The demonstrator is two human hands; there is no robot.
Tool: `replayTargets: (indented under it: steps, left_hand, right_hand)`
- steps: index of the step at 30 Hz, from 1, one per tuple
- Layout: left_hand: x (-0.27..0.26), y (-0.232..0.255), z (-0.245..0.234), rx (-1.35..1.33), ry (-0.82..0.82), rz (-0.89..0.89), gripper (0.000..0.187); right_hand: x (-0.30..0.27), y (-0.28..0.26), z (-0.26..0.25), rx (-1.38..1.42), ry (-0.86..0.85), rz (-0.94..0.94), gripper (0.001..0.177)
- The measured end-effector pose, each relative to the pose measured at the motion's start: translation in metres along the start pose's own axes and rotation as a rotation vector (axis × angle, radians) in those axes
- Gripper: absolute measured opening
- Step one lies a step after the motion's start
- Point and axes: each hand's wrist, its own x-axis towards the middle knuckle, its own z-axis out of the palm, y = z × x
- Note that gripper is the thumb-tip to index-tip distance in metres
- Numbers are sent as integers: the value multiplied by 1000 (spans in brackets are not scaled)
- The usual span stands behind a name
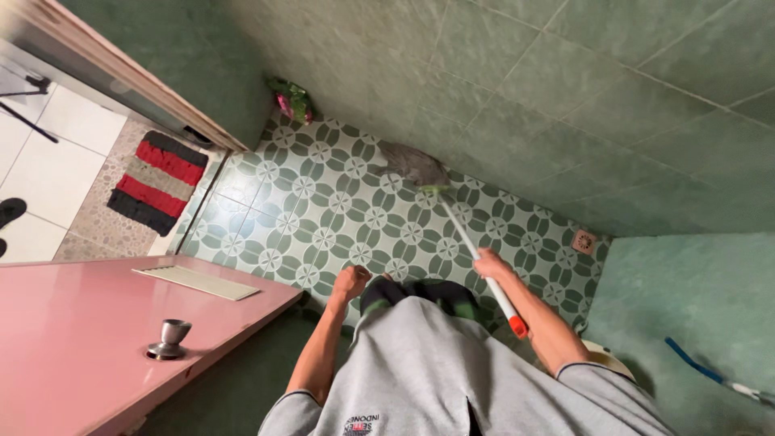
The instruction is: The person mops the tiled floor of a bathroom using a mop, moving it back and forth across the surface and around a bucket.
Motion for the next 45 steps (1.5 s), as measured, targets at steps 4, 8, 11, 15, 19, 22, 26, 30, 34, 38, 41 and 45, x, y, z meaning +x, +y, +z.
replayTargets:
  steps: [4,8,11,15,19,22,26,30,34,38,41,45]
  left_hand:
    - [-11,0,3,-72,23,-79,33]
    - [-20,6,10,-73,58,-162,36]
    - [-24,11,17,-109,97,-171,37]
    - [-32,23,25,-182,193,-183,38]
    - [-40,31,36,-222,228,-254,38]
    - [-53,38,45,-266,279,-311,38]
    - [-66,46,59,-315,327,-359,37]
    - [-75,56,75,-348,368,-386,35]
    - [-77,67,90,-360,398,-412,37]
    - [-73,79,101,-370,427,-453,39]
    - [-72,88,112,-391,452,-476,40]
    - [-67,95,122,-397,488,-472,41]
  right_hand:
    - [-18,-20,35,-19,-102,-101,31]
    - [-24,-43,54,-91,-174,-218,27]
    - [-15,-52,67,-110,-294,-285,48]
    - [19,-46,74,-441,-266,-564,42]
    - [69,-39,47,-362,-238,-767,41]
    - [80,-51,4,-413,-267,-410,39]
    - [110,-48,-43,-315,-297,-364,33]
    - [121,-45,-56,-204,-279,-291,35]
    - [105,-54,-44,-375,-315,-360,33]
    - [76,-65,-15,-513,-414,-519,44]
    - [58,-70,-1,-511,-558,-418,44]
    - [56,-67,12,-612,-572,-804,44]
